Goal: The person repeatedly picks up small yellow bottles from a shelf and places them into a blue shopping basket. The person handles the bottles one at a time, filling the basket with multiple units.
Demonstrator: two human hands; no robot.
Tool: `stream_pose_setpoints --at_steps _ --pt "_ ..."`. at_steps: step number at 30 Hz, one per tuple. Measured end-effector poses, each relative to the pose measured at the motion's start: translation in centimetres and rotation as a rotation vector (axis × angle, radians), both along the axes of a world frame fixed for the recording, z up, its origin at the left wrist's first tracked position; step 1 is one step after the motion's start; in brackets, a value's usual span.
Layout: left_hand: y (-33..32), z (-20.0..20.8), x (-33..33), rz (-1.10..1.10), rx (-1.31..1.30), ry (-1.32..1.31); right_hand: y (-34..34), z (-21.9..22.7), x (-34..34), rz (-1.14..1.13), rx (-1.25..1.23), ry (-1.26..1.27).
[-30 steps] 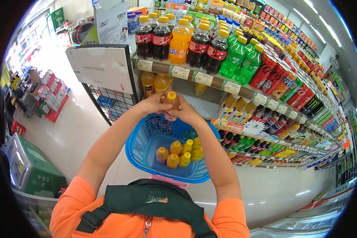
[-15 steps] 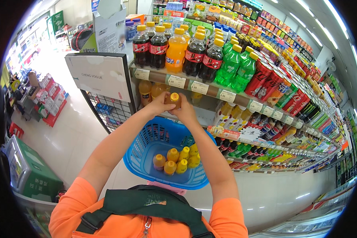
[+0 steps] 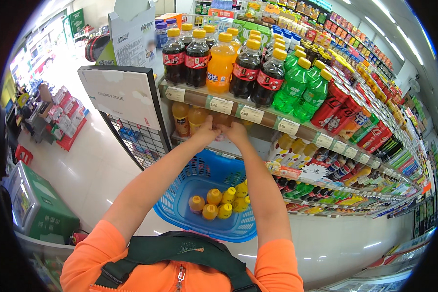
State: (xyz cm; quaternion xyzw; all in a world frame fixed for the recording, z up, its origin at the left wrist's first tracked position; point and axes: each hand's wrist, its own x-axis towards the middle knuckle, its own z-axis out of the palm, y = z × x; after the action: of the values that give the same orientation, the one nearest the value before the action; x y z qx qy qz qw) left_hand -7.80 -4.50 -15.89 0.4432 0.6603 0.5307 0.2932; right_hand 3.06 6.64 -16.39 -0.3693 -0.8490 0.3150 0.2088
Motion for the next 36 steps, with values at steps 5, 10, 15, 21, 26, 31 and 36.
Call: stream_pose_setpoints --at_steps 5,10,15,21,26,31,36 --pt "0.9 -1.5 -0.3 0.048 -0.038 0.035 0.6 -0.6 -2.1 0.1 0.065 0.233" --pt "2.7 -3.0 -0.4 0.087 0.031 0.114 4.0 -1.5 -3.7 0.17 0.286 0.104" --pt "3.2 -3.6 -0.9 0.101 0.066 0.112 3.5 -0.5 -4.4 0.149 0.242 0.106" --pt "-0.2 -3.2 -0.6 -0.095 0.023 -0.025 2.4 -2.8 -1.9 0.027 0.145 0.164" --pt "-7.8 -5.7 -0.8 -0.335 -0.277 -0.031 -4.9 -3.6 2.1 -0.053 -0.075 0.215" --pt "-13.2 -10.2 -1.3 -0.578 -0.57 0.121 -12.4 -6.7 5.5 0.235 -0.188 0.13" --pt "-16.5 -9.5 0.9 -0.758 -0.591 0.244 -18.7 -6.7 7.3 0.503 0.192 -0.331"
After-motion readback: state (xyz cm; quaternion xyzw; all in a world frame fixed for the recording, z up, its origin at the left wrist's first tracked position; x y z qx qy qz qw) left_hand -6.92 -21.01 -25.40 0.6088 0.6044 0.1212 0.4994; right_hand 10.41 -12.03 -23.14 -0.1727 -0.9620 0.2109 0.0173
